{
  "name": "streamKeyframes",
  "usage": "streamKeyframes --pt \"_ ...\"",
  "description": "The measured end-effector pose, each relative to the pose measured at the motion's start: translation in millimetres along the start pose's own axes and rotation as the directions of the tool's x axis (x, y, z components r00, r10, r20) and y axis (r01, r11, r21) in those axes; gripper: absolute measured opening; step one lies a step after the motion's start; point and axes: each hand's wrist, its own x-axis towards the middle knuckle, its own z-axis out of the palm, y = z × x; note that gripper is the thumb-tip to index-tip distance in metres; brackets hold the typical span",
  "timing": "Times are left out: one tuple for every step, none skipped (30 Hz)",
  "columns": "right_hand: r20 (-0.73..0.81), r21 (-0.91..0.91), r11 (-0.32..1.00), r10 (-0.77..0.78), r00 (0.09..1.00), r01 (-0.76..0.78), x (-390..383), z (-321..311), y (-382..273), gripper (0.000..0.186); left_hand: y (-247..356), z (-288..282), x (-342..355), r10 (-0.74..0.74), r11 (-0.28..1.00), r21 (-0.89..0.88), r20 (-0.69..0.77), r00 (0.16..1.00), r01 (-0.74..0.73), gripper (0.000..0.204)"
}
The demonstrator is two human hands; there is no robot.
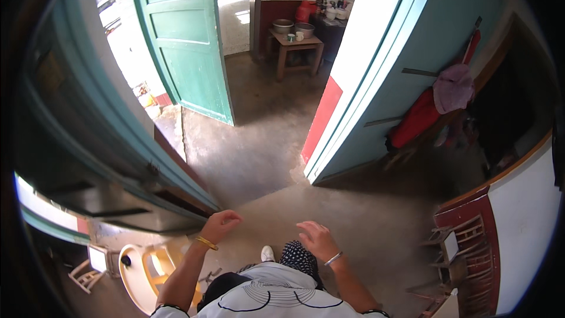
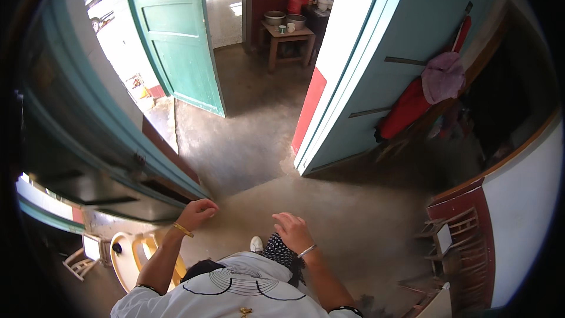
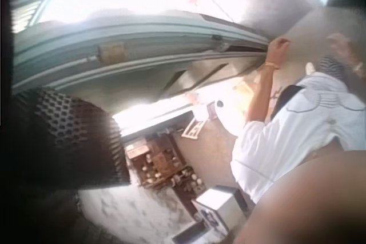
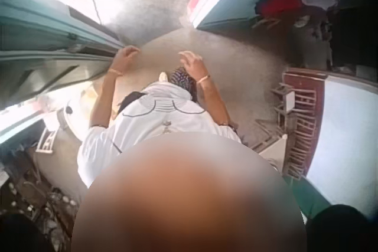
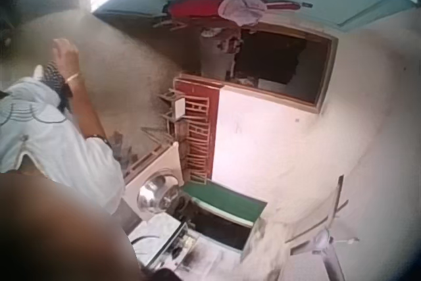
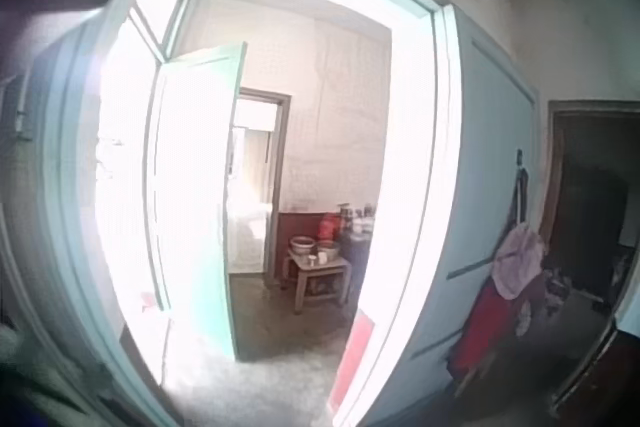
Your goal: The person walks into a utility area and picks up a large plastic water bottle. They pour water from the bottle into a metal pot on a small table, then place the bottle back on the floor. Finally, they pick up a pink plastic basin and walk out of the room.
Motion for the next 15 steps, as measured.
streamKeyframes --pt "-0.035 0.024 1.000 0.014 0.999 -0.014 21.4 -0.5 11.2 0.026 15.6 -3.6 32.2 0.017 0.999 0.049 0.015 1.000 -0.018 0.017" --pt "-0.030 0.050 0.998 0.049 0.998 -0.048 41.7 4.4 22.4 0.026 34.6 -8.1 60.5 0.033 0.994 0.099 0.029 0.999 -0.036 0.016" --pt "-0.014 0.075 0.994 0.079 0.997 -0.078 59.5 9.3 33.2 0.026 45.1 -11.3 86.6 0.045 0.989 0.141 0.036 0.998 -0.050 0.016" --pt "0.003 0.099 0.989 0.107 0.994 -0.106 80.7 12.6 44.0 0.026 46.8 -16.5 114.9 0.095 0.984 0.147 0.036 0.995 -0.099 0.015" --pt "0.033 0.087 0.991 0.097 0.995 -0.099 104.6 14.6 55.0 0.026 54.2 -23.4 139.7 0.083 0.984 0.155 0.032 0.996 -0.087 0.016" --pt "0.063 0.073 0.992 0.094 0.994 -0.098 129.9 13.0 64.0 0.026 65.0 -29.8 165.0 0.069 0.984 0.160 0.034 0.997 -0.074 0.016" --pt "0.094 0.059 0.994 0.090 0.992 -0.096 155.5 11.8 74.1 0.027 70.6 -37.0 191.6 0.056 0.984 0.165 0.035 0.998 -0.061 0.016" --pt "0.092 0.063 0.994 0.086 0.992 -0.093 180.6 10.9 87.7 0.027 66.9 -44.1 217.9 0.051 0.983 0.175 0.025 0.998 -0.055 0.017" --pt "0.102 0.039 0.995 0.091 0.991 -0.095 208.0 6.7 98.7 0.028 61.5 -52.6 242.0 0.050 0.981 0.189 0.016 0.999 -0.052 0.017" --pt "0.106 0.018 0.996 0.080 0.991 -0.083 242.4 0.0 107.5 0.028 61.0 -66.2 265.0 0.057 0.976 0.211 -0.004 0.998 -0.055 0.017" --pt "0.110 -0.004 0.997 0.071 0.991 -0.071 276.5 -6.1 116.2 0.029 60.8 -80.3 285.8 -0.010 0.981 0.192 -0.023 1.000 0.014 0.018" --pt "0.182 0.005 0.992 0.124 0.976 -0.127 312.2 -9.9 128.7 0.030 58.2 -94.3 308.4 -0.073 0.982 0.172 -0.040 0.997 0.079 0.018" --pt "0.190 0.012 0.994 0.101 0.977 -0.105 348.9 -11.5 137.9 0.030 56.0 -108.9 329.5 -0.143 0.977 0.154 -0.053 0.988 0.150 0.019" --pt "0.198 0.019 0.996 0.078 0.977 -0.083 388.6 -13.2 145.8 0.030 51.6 -122.5 352.3 -0.116 0.981 0.145 -0.080 0.990 0.127 0.019" --pt "0.206 0.027 0.998 0.056 0.977 -0.063 427.7 -13.4 150.4 0.030 45.5 -137.2 374.1 -0.092 0.985 0.136 -0.105 0.990 0.106 0.019"
